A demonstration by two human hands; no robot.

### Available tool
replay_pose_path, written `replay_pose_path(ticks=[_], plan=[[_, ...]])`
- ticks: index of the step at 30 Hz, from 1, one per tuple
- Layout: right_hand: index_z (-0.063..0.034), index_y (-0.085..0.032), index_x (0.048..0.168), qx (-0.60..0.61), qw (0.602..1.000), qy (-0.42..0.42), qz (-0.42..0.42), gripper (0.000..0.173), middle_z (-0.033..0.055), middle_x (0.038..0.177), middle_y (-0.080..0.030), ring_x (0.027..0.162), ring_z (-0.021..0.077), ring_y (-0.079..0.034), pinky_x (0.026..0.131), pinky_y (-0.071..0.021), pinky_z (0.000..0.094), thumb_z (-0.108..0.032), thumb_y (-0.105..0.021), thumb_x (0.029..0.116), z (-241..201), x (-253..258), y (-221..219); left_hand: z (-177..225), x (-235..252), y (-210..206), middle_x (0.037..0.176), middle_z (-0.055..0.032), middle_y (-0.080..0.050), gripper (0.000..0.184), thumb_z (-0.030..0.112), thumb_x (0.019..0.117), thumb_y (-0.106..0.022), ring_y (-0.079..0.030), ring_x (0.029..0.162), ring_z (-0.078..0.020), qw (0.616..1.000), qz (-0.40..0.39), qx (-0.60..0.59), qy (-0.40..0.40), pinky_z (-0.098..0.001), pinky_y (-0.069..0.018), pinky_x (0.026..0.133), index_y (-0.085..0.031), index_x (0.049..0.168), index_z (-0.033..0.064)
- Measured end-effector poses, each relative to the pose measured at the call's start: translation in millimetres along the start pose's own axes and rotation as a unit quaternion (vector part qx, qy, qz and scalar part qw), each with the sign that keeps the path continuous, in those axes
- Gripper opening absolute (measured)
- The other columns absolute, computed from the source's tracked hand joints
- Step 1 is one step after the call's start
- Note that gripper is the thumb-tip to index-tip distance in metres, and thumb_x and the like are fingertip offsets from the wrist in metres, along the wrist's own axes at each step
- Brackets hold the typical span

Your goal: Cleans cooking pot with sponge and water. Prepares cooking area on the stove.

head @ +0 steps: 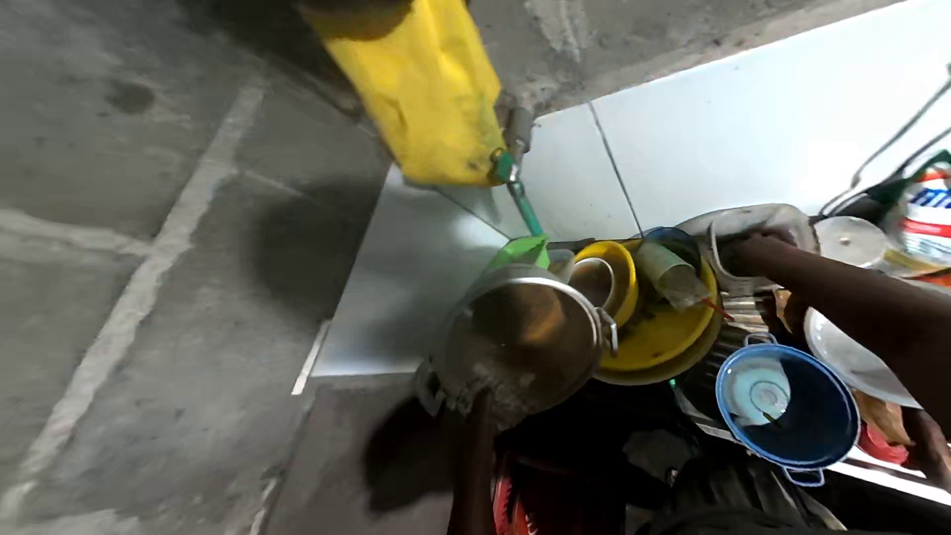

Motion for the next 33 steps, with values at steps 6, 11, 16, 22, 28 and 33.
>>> replay_pose_path(ticks=[6,11,16,22,28,33], plan=[[-0.0076,-0.071,0.121,0.017,1.0,0.022,-0.01,0.041,0.0259,0.12,-0.069,0.116,0.0494,-0.063,0.096,-0.0453,0.0744,-0.038,-0.073,0.0939,8,4,30,5,6,-6,0.135,-0.0217,-0.058,0.063,0.023,0.0935,-0.072,-0.059,0.123,-0.0245,0.998,-0.006,0.055,-0.016,-0.0418,-0.0493,0.104,-0.046,0.145,-0.0036],[-0.0007,-0.059,0.132,0.239,0.953,0.107,0.155,0.035,0.031,0.107,-0.069,0.1,0.0511,-0.066,0.089,-0.0478,0.0732,-0.01,-0.068,0.099,9,-79,110,7,-4,-19,0.136,-0.0254,-0.057,0.067,0.021,0.0954,-0.069,-0.058,0.123,-0.0259,0.998,-0.003,0.047,-0.04,-0.0405,-0.0482,0.104,-0.039,0.148,-0.0067],[-0.0069,-0.054,0.121,0.362,0.844,0.279,0.282,0.03,0.0029,0.096,-0.063,0.075,0.0036,-0.06,0.069,-0.0549,0.028,-0.01,-0.057,0.0908,-45,-218,171,12,-14,-25,0.134,-0.0301,-0.057,0.065,0.024,0.0964,-0.067,-0.057,0.125,-0.0317,0.995,0.02,0.043,-0.085,-0.0447,-0.0456,0.108,-0.042,0.144,-0.0119],[-0.0114,-0.073,0.112,0.181,0.857,0.394,0.278,0.031,0.0127,0.111,-0.068,0.097,0.0285,-0.068,0.082,-0.0582,0.0502,-0.014,-0.079,0.081,-212,-298,123,19,-21,-42,0.132,-0.0284,-0.059,0.07,0.016,0.0882,-0.073,-0.059,0.124,-0.0286,0.987,0.045,-0.038,-0.149,-0.0417,-0.0459,0.107,-0.041,0.144,-0.0117],[0.0044,-0.053,0.143,0.0,0.979,0.199,0.049,0.045,0.0287,0.15,-0.047,0.14,0.05,-0.043,0.106,-0.0442,0.063,-0.018,-0.058,0.1045,-309,-222,12,37,-49,-45,0.126,-0.0288,-0.062,0.069,0.005,0.0854,-0.073,-0.062,0.118,-0.028,0.973,0.051,-0.09,-0.204,-0.04,-0.0481,0.104,-0.04,0.143,-0.0135],[-0.0014,-0.06,0.137,0.091,0.945,0.312,-0.026,0.04,0.0276,0.138,-0.059,0.129,0.046,-0.055,0.109,-0.0408,0.0629,-0.025,-0.057,0.1052,-331,-224,-32,19,-46,-43,0.121,-0.028,-0.065,0.063,0.004,0.0825,-0.073,-0.065,0.113,-0.0272,0.962,0.074,-0.115,-0.237,-0.0392,-0.0496,0.101,-0.048,0.138,-0.0141]])
Point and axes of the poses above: each hand's wrist, its own x-axis towards the middle knuckle, its own y-axis out of the back of the hand, z = x × y, the point moved 8 cm from there along x, towards the middle knuckle
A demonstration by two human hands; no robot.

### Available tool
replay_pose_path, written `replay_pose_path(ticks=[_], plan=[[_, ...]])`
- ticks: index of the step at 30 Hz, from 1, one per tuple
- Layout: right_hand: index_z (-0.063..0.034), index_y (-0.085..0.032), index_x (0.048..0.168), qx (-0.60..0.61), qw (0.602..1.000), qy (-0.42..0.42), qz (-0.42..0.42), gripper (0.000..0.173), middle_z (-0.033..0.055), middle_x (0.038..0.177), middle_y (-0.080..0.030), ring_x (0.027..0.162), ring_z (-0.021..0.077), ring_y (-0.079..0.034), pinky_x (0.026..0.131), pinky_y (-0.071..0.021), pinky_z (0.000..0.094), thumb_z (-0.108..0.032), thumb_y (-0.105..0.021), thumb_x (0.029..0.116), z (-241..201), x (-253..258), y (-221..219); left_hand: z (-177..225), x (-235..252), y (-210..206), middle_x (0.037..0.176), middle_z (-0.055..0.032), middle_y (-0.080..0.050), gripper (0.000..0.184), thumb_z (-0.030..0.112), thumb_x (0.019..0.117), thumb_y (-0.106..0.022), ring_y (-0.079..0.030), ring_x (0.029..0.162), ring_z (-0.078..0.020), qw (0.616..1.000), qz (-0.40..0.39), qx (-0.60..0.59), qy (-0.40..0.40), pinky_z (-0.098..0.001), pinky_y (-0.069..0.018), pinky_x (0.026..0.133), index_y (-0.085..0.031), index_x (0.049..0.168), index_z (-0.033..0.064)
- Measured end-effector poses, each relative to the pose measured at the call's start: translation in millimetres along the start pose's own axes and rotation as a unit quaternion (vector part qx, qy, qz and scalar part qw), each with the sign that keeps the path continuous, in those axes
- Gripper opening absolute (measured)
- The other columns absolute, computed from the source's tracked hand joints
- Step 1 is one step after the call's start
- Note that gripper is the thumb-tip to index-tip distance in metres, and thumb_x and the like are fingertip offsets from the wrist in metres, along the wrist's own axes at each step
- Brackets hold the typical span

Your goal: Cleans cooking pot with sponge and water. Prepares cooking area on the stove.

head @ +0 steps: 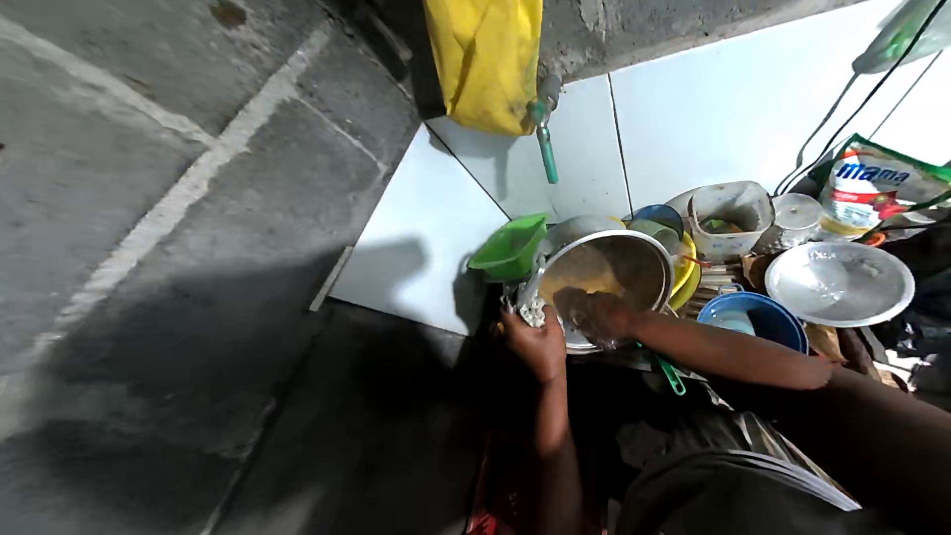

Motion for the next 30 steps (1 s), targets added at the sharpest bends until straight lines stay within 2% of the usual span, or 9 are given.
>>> replay_pose_path(ticks=[3,6,10,13,16,20,22,26,30], plan=[[-0.001,-0.051,0.148,-0.084,0.994,-0.066,-0.022,0.045,0.0273,0.15,-0.049,0.139,0.049,-0.045,0.113,-0.0361,0.0646,-0.018,-0.054,0.1059,-3,-13,2,-7,-7,6,0.118,-0.0251,-0.065,0.06,0.003,0.0815,-0.071,-0.064,0.11,-0.0221,0.999,0.008,-0.04,0.004,-0.0351,-0.0501,0.098,-0.049,0.135,-0.0128],[0.0006,-0.063,0.132,-0.084,0.986,-0.142,0.013,0.036,0.0283,0.136,-0.058,0.131,0.0507,-0.051,0.103,-0.0447,0.0681,-0.018,-0.06,0.1015,13,-8,11,0,-14,0,0.117,-0.024,-0.065,0.06,0.002,0.0804,-0.071,-0.064,0.107,-0.0191,0.997,0.006,-0.081,-0.019,-0.0314,-0.0507,0.096,-0.05,0.134,-0.0138],[-0.0007,-0.065,0.128,0.033,0.997,-0.069,0.001,0.035,0.0265,0.129,-0.064,0.123,0.0438,-0.059,0.105,-0.0436,0.0632,-0.025,-0.061,0.1034,-3,-10,14,3,-6,3,0.12,-0.0238,-0.064,0.061,-0.002,0.0816,-0.069,-0.064,0.109,-0.0156,0.994,0.004,-0.11,-0.01,-0.0281,-0.0506,0.097,-0.046,0.137,-0.0141],[-0.0014,-0.062,0.136,-0.007,0.994,-0.11,0.009,0.042,0.0265,0.14,-0.058,0.13,0.0467,-0.055,0.106,-0.0416,0.0683,-0.023,-0.064,0.1002,26,-3,2,0,-13,3,0.119,-0.0222,-0.063,0.059,-0.003,0.0827,-0.068,-0.063,0.108,-0.0132,0.992,-0.004,-0.128,-0.005,-0.0257,-0.0508,0.096,-0.046,0.137,-0.014],[0.0012,-0.066,0.126,0.038,0.996,-0.085,0.002,0.035,0.0258,0.126,-0.065,0.12,0.043,-0.061,0.103,-0.0448,0.0634,-0.021,-0.066,0.0994,26,-1,-1,4,-11,-4,0.115,-0.0215,-0.065,0.057,-0.003,0.0809,-0.069,-0.064,0.104,-0.0124,0.991,-0.013,-0.131,-0.02,-0.0251,-0.0518,0.093,-0.049,0.133,-0.0147],[-0.0014,-0.065,0.129,0.116,0.987,-0.11,0.027,0.035,0.0259,0.125,-0.066,0.118,0.0427,-0.062,0.102,-0.0465,0.0632,-0.024,-0.063,0.102,3,-18,19,0,-6,-3,0.122,-0.0216,-0.061,0.061,-0.004,0.0847,-0.066,-0.062,0.11,-0.0125,0.987,-0.014,-0.161,0.024,-0.025,-0.0509,0.096,-0.042,0.139,-0.0136],[-0.0045,-0.067,0.127,0.114,0.984,-0.12,0.059,0.032,0.0241,0.125,-0.067,0.117,0.0429,-0.064,0.099,-0.0488,0.0652,-0.024,-0.063,0.101,6,-6,27,4,-6,-6,0.12,-0.0183,-0.062,0.057,-0.005,0.0856,-0.066,-0.063,0.107,-0.0107,0.982,-0.02,-0.184,0.034,-0.0247,-0.0527,0.094,-0.044,0.138,-0.0115],[-0.0029,-0.066,0.13,0.125,0.992,-0.007,0.034,0.032,0.0238,0.128,-0.065,0.122,0.0414,-0.061,0.105,-0.0445,0.0628,-0.018,-0.061,0.1026,-14,6,25,-6,0,-2,0.112,-0.0163,-0.062,0.051,-0.006,0.0875,-0.063,-0.065,0.097,-0.0119,0.975,-0.015,-0.209,0.075,-0.0275,-0.0565,0.085,-0.045,0.135,-0.0101],[-0.0025,-0.066,0.128,0.141,0.988,-0.025,0.056,0.031,0.0243,0.127,-0.066,0.121,0.0418,-0.061,0.104,-0.045,0.0641,-0.02,-0.06,0.1031,-7,14,20,-15,-8,-3,0.108,-0.0151,-0.061,0.047,-0.008,0.0895,-0.061,-0.066,0.093,-0.0127,0.963,-0.015,-0.243,0.117,-0.029,-0.0584,0.081,-0.044,0.133,-0.0083]])
Point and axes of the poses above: each hand's wrist, its own x-axis towards the middle knuckle, its own y-axis out of the back of the hand, z = x × y, the point moved 8 cm from there along x, towards the middle knuckle
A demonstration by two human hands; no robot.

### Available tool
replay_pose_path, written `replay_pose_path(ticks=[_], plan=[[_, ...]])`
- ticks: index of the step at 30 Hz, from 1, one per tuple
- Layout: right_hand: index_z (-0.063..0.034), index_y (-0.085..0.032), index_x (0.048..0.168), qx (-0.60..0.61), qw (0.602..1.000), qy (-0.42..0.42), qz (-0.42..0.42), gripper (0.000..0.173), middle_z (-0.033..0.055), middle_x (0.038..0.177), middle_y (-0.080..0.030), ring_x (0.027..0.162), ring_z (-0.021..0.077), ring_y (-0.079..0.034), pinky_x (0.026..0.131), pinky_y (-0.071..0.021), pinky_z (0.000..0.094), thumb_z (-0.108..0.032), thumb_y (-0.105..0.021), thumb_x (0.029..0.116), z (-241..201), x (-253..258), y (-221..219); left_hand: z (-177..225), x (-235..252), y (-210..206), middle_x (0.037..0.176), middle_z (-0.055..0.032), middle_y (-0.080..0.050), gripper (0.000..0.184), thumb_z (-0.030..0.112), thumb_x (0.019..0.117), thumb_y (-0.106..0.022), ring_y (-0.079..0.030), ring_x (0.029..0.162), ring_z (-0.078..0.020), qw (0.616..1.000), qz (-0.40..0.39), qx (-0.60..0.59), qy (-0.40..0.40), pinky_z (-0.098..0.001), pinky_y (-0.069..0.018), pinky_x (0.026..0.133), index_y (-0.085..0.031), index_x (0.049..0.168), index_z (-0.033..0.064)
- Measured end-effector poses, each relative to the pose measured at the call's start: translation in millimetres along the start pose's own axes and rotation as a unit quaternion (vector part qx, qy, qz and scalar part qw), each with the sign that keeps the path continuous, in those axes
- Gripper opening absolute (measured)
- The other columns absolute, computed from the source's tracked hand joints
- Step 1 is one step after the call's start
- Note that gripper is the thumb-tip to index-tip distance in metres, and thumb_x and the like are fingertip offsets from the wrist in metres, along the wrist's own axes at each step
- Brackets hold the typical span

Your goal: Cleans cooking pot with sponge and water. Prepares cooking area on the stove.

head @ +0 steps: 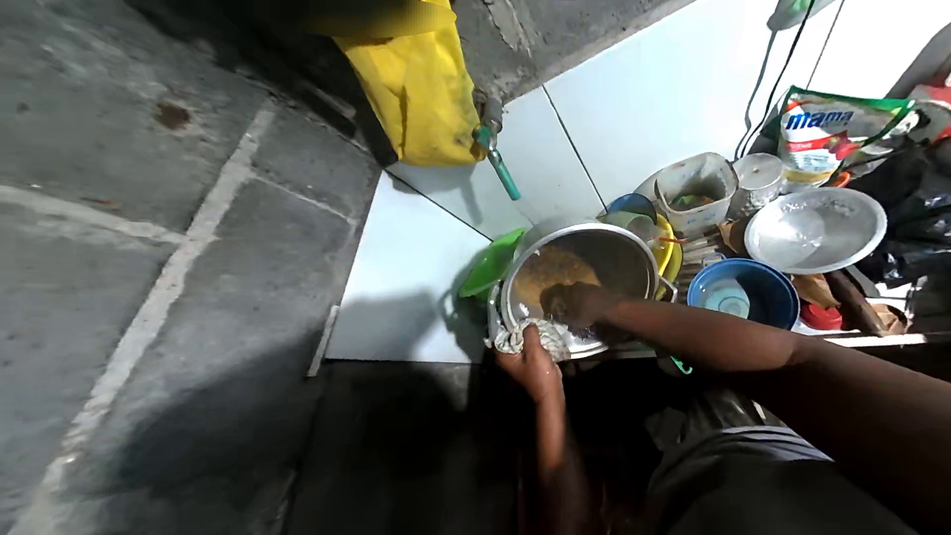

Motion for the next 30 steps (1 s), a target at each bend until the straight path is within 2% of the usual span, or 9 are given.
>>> replay_pose_path(ticks=[2,7,9,13,15,18,23,27,30], plan=[[-0.0017,-0.066,0.128,0.008,1.0,0.015,0.001,0.031,0.0239,0.127,-0.065,0.122,0.0409,-0.061,0.104,-0.0449,0.0629,-0.019,-0.06,0.1029,-3,5,-2,-1,1,-1,0.105,-0.0145,-0.062,0.045,-0.008,0.0883,-0.061,-0.067,0.091,-0.0129,1.0,-0.006,-0.003,-0.006,-0.0293,-0.0591,0.08,-0.046,0.131,-0.0084],[0.0049,-0.061,0.132,0.004,0.99,0.07,-0.121,0.033,0.0277,0.129,-0.062,0.122,0.0411,-0.058,0.105,-0.0422,0.0587,-0.005,-0.062,0.1003,-30,-22,-10,-8,9,9,0.094,-0.01,-0.063,0.035,-0.009,0.089,-0.059,-0.067,0.079,-0.0112,1.0,-0.001,-0.004,0.003,-0.029,-0.0603,0.071,-0.05,0.123,-0.0072],[0.0055,-0.062,0.131,0.02,0.994,0.064,-0.092,0.033,0.0284,0.128,-0.062,0.121,0.0423,-0.058,0.104,-0.0426,0.0603,-0.006,-0.062,0.1,-26,-23,-5,-10,9,8,0.098,-0.0114,-0.063,0.038,-0.008,0.0896,-0.059,-0.067,0.083,-0.012,1.0,-0.001,-0.003,0.012,-0.0296,-0.06,0.074,-0.048,0.126,-0.0073],[-0.0071,-0.058,0.141,0.049,0.989,-0.033,0.139,0.046,0.0223,0.14,-0.059,0.13,0.041,-0.057,0.107,-0.0444,0.0634,-0.028,-0.066,0.0998,0,7,25,-7,6,1,0.107,-0.0152,-0.062,0.044,-0.006,0.0921,-0.057,-0.067,0.09,-0.0166,0.999,-0.008,-0.025,0.035,-0.0341,-0.0606,0.078,-0.043,0.134,-0.0052],[-0.0053,-0.055,0.142,0.083,0.979,-0.029,0.185,0.05,0.0234,0.141,-0.058,0.13,0.041,-0.056,0.108,-0.0445,0.0614,-0.023,-0.069,0.0975,0,16,31,-6,4,-4,0.107,-0.0158,-0.062,0.045,-0.006,0.0927,-0.056,-0.068,0.09,-0.0176,0.998,-0.027,-0.027,0.045,-0.0352,-0.0608,0.078,-0.042,0.135,-0.005],[-0.0018,-0.056,0.139,0.139,0.98,-0.011,0.142,0.042,0.0255,0.136,-0.061,0.127,0.0414,-0.058,0.108,-0.0452,0.0591,-0.015,-0.064,0.1004,-17,16,17,-5,7,-5,0.102,-0.0142,-0.063,0.042,-0.006,0.0924,-0.056,-0.068,0.084,-0.0161,0.998,-0.045,-0.017,0.048,-0.0341,-0.0614,0.074,-0.044,0.133,-0.0048],[-0.0014,-0.061,0.134,0.18,0.981,0.057,0.041,0.036,0.0254,0.129,-0.064,0.122,0.0384,-0.06,0.107,-0.0442,0.0568,-0.016,-0.064,0.1017,-25,11,8,-6,10,4,0.102,-0.0138,-0.063,0.042,-0.007,0.0913,-0.056,-0.068,0.085,-0.0143,0.998,-0.045,-0.004,0.041,-0.0322,-0.0606,0.075,-0.044,0.132,-0.0063],[-0.0046,-0.061,0.136,0.219,0.964,-0.017,0.15,0.037,0.0245,0.125,-0.067,0.119,0.04,-0.063,0.105,-0.0476,0.0585,-0.018,-0.064,0.1017,-13,14,19,-1,4,-9,0.101,-0.0135,-0.063,0.039,-0.007,0.0906,-0.058,-0.067,0.084,-0.014,0.998,-0.056,0.008,0.036,-0.032,-0.0604,0.076,-0.047,0.128,-0.0071],[-0.0058,-0.064,0.134,0.19,0.973,0.043,0.126,0.035,0.0222,0.127,-0.067,0.121,0.0368,-0.063,0.108,-0.046,0.0556,-0.017,-0.065,0.101,-22,15,20,1,9,-8,0.105,-0.0144,-0.062,0.043,-0.007,0.091,-0.057,-0.067,0.088,-0.0148,0.997,-0.062,0.013,0.034,-0.0323,-0.06,0.078,-0.045,0.132,-0.0069]])
Point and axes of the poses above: each hand's wrist, its own x-axis towards the middle knuckle, its own y-axis out of the back of the hand, z = x × y, the point moved 8 cm from there along x, towards the middle knuckle
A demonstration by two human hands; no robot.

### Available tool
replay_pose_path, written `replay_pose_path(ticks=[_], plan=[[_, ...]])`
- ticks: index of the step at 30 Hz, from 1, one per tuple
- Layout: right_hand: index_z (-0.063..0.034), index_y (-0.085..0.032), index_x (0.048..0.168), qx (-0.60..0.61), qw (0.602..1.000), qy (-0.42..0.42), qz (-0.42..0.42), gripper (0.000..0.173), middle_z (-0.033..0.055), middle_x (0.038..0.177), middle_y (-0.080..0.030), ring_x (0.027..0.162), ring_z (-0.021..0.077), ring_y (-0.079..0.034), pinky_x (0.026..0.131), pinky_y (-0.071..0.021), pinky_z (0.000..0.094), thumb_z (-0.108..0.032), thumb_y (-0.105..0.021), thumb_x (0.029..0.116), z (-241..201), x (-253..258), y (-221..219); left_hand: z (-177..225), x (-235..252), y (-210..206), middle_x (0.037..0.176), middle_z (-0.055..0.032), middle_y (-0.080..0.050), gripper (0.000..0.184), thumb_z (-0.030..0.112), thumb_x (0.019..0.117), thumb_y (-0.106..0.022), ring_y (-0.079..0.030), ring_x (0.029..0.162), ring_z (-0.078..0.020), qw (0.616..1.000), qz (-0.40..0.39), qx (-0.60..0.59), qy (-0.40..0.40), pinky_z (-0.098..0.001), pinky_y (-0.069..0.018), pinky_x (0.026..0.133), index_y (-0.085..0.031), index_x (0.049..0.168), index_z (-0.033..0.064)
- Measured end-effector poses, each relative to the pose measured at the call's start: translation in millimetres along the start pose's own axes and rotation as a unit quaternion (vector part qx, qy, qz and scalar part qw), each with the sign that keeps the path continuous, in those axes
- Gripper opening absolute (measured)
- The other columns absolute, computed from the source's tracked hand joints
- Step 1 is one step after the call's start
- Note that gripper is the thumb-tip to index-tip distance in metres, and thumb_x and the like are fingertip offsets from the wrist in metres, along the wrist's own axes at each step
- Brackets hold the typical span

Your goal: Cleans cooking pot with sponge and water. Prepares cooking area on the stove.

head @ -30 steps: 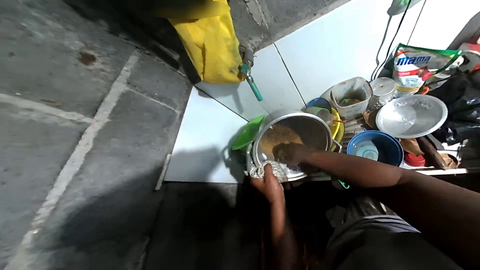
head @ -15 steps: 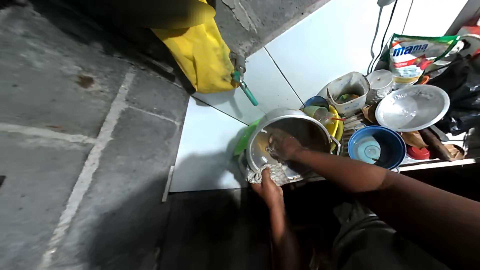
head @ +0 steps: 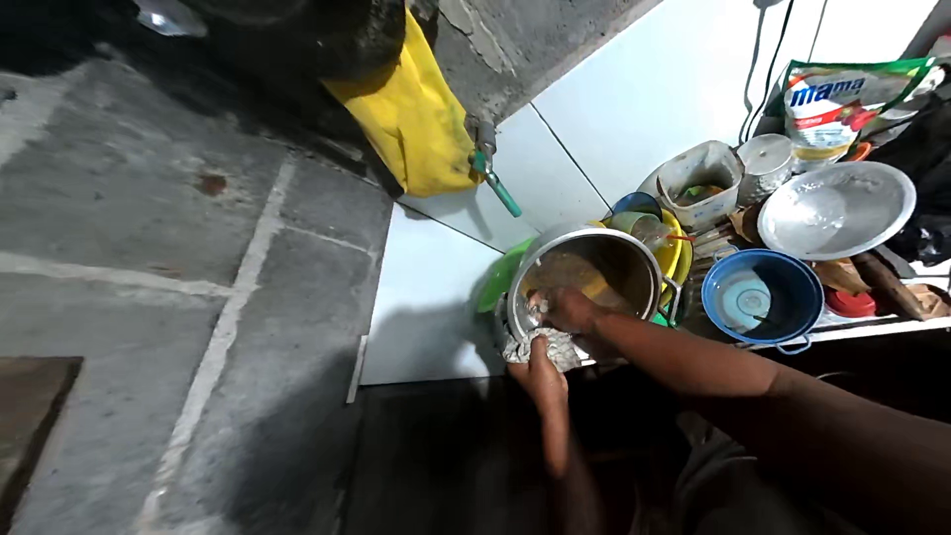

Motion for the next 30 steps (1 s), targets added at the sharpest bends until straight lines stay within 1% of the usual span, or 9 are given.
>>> replay_pose_path(ticks=[4,8,10,13,16,20,22,28,30], plan=[[-0.0028,-0.068,0.127,-0.058,0.987,0.07,-0.129,0.029,0.0227,0.128,-0.066,0.122,0.0375,-0.061,0.106,-0.0439,0.058,-0.006,-0.062,0.0988,-13,-14,-11,-2,5,12,0.102,-0.0145,-0.063,0.04,-0.009,0.0895,-0.057,-0.067,0.087,-0.0149,1.0,0.01,0.001,-0.014,-0.0322,-0.0602,0.077,-0.047,0.129,-0.0078],[-0.0033,-0.063,0.134,-0.146,0.987,-0.023,-0.055,0.032,0.0239,0.136,-0.062,0.129,0.0418,-0.057,0.109,-0.0428,0.061,-0.013,-0.055,0.1045,5,-12,2,1,1,1,0.107,-0.0154,-0.061,0.042,-0.008,0.0914,-0.058,-0.066,0.091,-0.0155,0.999,0.034,0.0,-0.008,-0.0323,-0.0593,0.079,-0.045,0.132,-0.0068],[-0.0042,-0.065,0.131,-0.201,0.976,-0.075,-0.046,0.031,0.0241,0.134,-0.063,0.128,0.0438,-0.058,0.105,-0.0451,0.0644,-0.014,-0.058,0.1031,12,-9,3,5,0,0,0.104,-0.0155,-0.062,0.041,-0.009,0.09,-0.059,-0.067,0.089,-0.0158,0.999,0.048,0.0,-0.017,-0.0325,-0.0598,0.078,-0.048,0.129,-0.0068],[-0.0032,-0.066,0.13,-0.225,0.959,-0.078,-0.152,0.032,0.0252,0.134,-0.062,0.127,0.0449,-0.057,0.103,-0.043,0.0686,-0.018,-0.06,0.1017,11,-12,-10,4,2,3,0.094,-0.0114,-0.063,0.032,-0.009,0.0883,-0.059,-0.067,0.079,-0.0121,0.998,0.049,0.01,-0.043,-0.0289,-0.06,0.071,-0.052,0.12,-0.0071],[0.0042,-0.064,0.13,-0.237,0.941,-0.057,-0.236,0.031,0.0285,0.135,-0.06,0.129,0.0451,-0.054,0.107,-0.0395,0.0653,-0.011,-0.058,0.1031,6,-26,-14,-6,0,9,0.093,-0.0111,-0.063,0.032,-0.008,0.0897,-0.058,-0.067,0.077,-0.0127,0.999,0.043,0.01,-0.021,-0.0304,-0.0606,0.069,-0.051,0.121,-0.0069],[0.0009,-0.063,0.131,-0.244,0.952,-0.096,-0.161,0.033,0.0263,0.135,-0.061,0.128,0.0453,-0.057,0.104,-0.0438,0.0678,-0.015,-0.056,0.1036,15,-19,-10,-5,-5,0,0.095,-0.0122,-0.063,0.034,-0.008,0.089,-0.059,-0.067,0.08,-0.0133,0.999,0.04,0.008,-0.023,-0.0302,-0.0603,0.071,-0.051,0.122,-0.0069],[-0.0012,-0.065,0.131,-0.188,0.97,-0.047,-0.147,0.031,0.0251,0.132,-0.063,0.126,0.043,-0.058,0.106,-0.0428,0.0643,-0.011,-0.061,0.1011,19,-11,-11,2,1,1,0.095,-0.0116,-0.062,0.036,-0.009,0.0879,-0.06,-0.067,0.08,-0.0128,0.999,0.045,0.007,-0.03,-0.0296,-0.06,0.071,-0.05,0.122,-0.0066],[0.0054,-0.054,0.141,-0.043,0.964,-0.046,-0.257,0.042,0.0279,0.131,-0.06,0.118,0.0338,-0.058,0.105,-0.0426,0.0494,0.003,-0.06,0.0991,7,-23,-25,-11,7,14,0.094,-0.0124,-0.062,0.031,-0.008,0.091,-0.058,-0.067,0.079,-0.0138,0.998,0.054,0.011,-0.016,-0.0316,-0.06,0.071,-0.051,0.122,-0.0077],[0.004,-0.06,0.134,-0.055,0.985,-0.022,-0.162,0.035,0.0271,0.126,-0.064,0.117,0.0375,-0.061,0.104,-0.0443,0.0553,-0.001,-0.06,0.0995,20,-3,-20,-10,7,16,0.098,-0.0137,-0.062,0.035,-0.007,0.0913,-0.058,-0.067,0.083,-0.0145,0.998,0.063,0.008,-0.014,-0.0321,-0.0602,0.073,-0.049,0.125,-0.0073]])
Point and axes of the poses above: each hand's wrist, its own x-axis towards the middle knuckle, its own y-axis out of the back of the hand, z = x × y, the point moved 8 cm from there along x, towards the middle knuckle
